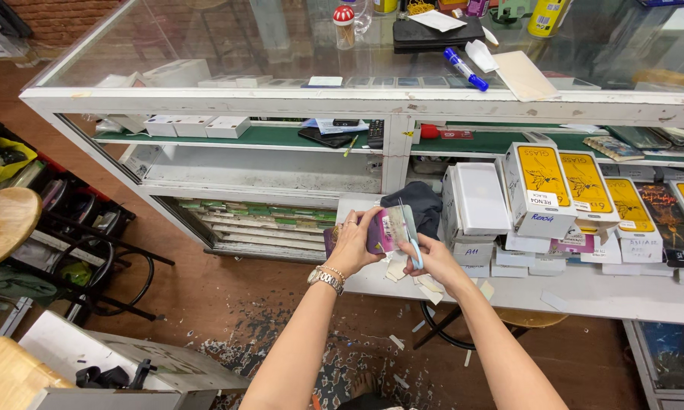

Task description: The person wipes the surfaces of several small boxes with a dark cloth, then uses a blue marker to write on the boxes. They also use scissors to cut a plastic wrapper from one box. The cleaned and labeled boxes are placed on a glass display counter.

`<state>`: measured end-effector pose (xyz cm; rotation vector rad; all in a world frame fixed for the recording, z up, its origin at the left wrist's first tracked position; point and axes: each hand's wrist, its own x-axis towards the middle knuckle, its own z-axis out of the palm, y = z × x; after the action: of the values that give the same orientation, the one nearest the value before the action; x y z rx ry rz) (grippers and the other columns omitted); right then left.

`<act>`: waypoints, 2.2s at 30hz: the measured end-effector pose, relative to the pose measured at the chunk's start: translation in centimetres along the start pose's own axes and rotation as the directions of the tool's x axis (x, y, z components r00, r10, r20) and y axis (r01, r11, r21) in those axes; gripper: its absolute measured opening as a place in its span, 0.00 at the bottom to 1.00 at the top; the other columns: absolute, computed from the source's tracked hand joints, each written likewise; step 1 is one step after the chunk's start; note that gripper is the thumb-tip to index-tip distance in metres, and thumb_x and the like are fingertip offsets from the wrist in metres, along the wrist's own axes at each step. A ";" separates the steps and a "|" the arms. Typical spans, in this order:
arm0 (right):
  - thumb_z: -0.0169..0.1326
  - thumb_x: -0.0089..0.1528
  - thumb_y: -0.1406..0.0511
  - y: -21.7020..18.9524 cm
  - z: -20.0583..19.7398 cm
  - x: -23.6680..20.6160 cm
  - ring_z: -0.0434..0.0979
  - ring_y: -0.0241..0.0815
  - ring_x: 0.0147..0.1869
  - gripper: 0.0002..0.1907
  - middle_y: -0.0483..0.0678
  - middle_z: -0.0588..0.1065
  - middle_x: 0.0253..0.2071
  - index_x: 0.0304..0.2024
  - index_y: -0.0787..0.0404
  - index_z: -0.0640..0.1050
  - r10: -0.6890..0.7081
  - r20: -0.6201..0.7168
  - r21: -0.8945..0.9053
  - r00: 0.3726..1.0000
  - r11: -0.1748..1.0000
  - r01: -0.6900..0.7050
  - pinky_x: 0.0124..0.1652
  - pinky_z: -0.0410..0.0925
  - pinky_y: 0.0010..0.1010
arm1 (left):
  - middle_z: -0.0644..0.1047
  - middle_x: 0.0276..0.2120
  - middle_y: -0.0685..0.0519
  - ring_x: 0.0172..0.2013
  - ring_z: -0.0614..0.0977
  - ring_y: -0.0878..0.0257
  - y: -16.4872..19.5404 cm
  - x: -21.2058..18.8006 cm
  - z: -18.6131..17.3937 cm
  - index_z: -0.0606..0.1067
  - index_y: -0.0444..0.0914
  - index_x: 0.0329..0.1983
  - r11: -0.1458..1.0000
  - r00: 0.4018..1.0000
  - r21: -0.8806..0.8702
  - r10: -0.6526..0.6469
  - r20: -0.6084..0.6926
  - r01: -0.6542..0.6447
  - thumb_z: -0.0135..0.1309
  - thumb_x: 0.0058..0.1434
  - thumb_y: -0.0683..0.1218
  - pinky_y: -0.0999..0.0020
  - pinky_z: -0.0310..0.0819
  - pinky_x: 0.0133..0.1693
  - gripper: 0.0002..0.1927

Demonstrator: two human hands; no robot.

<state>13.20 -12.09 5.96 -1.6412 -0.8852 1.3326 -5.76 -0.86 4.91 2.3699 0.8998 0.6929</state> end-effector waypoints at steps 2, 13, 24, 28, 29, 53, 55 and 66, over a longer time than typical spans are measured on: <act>0.56 0.60 0.47 0.0 0.0 0.4 0.81 0.34 0.29 0.25 0.42 0.76 0.22 0.45 0.60 0.79 0.004 -0.005 0.029 1.000 1.000 -0.004 0.34 0.75 0.27 | 0.68 0.56 0.43 0.59 0.69 0.42 -0.1 0.1 0.0 0.61 0.50 0.70 0.998 0.999 0.058 0.032 0.021 -0.034 0.76 0.36 0.46 0.50 0.65 0.57 0.56; 0.56 0.62 0.45 5.2 -1.1 3.7 0.81 0.41 0.28 0.30 0.48 0.72 0.23 0.46 0.67 0.77 -0.021 -0.043 0.271 0.999 0.962 0.032 0.32 0.76 0.32 | 0.66 0.57 0.47 0.62 0.67 0.46 -0.3 0.9 -0.7 0.59 0.55 0.70 0.991 0.995 0.090 -0.101 -0.003 0.101 0.77 0.35 0.47 0.32 0.54 0.61 0.58; 0.64 0.52 0.41 11.4 -2.7 5.0 0.81 0.46 0.29 0.43 0.54 0.79 0.30 0.53 0.66 0.69 0.251 -0.132 -0.448 0.959 0.848 -0.283 0.26 0.74 0.34 | 0.65 0.63 0.46 0.71 0.56 0.40 -1.0 -0.9 -1.3 0.57 0.49 0.69 0.984 0.983 0.064 -0.164 -0.079 0.169 0.76 0.38 0.48 0.27 0.44 0.65 0.56; 0.60 0.53 0.39 8.1 -1.7 5.9 0.83 0.49 0.29 0.42 0.53 0.80 0.30 0.53 0.65 0.74 0.382 -0.119 -0.519 0.917 0.763 -0.385 0.25 0.76 0.35 | 0.67 0.62 0.49 0.70 0.57 0.41 -0.7 -1.6 -1.8 0.61 0.49 0.66 0.976 0.986 0.144 -0.163 -0.033 0.166 0.76 0.37 0.47 0.28 0.43 0.66 0.53; 0.58 0.55 0.39 7.4 -1.4 6.3 0.85 0.51 0.32 0.41 0.55 0.81 0.33 0.55 0.66 0.73 0.363 -0.157 -0.561 0.918 0.732 -0.386 0.28 0.77 0.37 | 0.67 0.62 0.49 0.70 0.57 0.42 -0.7 -1.8 -2.0 0.61 0.50 0.66 0.973 0.987 0.168 -0.157 -0.021 0.158 0.76 0.37 0.47 0.28 0.43 0.66 0.52; 0.51 0.66 0.55 0.9 -0.2 10.4 0.79 0.36 0.49 0.20 0.44 0.79 0.44 0.54 0.61 0.77 -0.067 0.028 0.107 0.997 0.992 0.063 0.49 0.74 0.30 | 0.66 0.63 0.51 0.70 0.57 0.43 -4.4 1.6 -3.7 0.64 0.57 0.69 0.947 0.993 0.318 0.014 0.115 -0.050 0.71 0.38 0.38 0.26 0.38 0.66 0.54; 0.53 0.66 0.57 -1.1 0.3 9.7 0.79 0.36 0.49 0.18 0.45 0.79 0.43 0.51 0.63 0.78 -0.096 0.075 -0.021 0.993 0.995 0.098 0.48 0.73 0.30 | 0.66 0.64 0.52 0.71 0.57 0.44 -4.2 2.2 -3.5 0.63 0.58 0.70 0.940 0.991 0.334 0.025 0.135 -0.069 0.70 0.38 0.37 0.26 0.39 0.67 0.54; 0.56 0.64 0.64 -1.2 -1.4 8.6 0.78 0.35 0.46 0.15 0.46 0.80 0.42 0.52 0.64 0.78 -0.201 0.132 0.066 0.971 0.979 0.194 0.46 0.73 0.30 | 0.61 0.68 0.48 0.71 0.55 0.41 -3.5 3.4 -1.7 0.55 0.54 0.74 0.987 0.987 0.162 -0.002 0.160 -0.024 0.73 0.38 0.41 0.30 0.42 0.66 0.60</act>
<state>16.22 -4.10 3.79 -1.3933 -1.0577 1.3306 -6.13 4.28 4.95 2.5342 0.9053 0.4395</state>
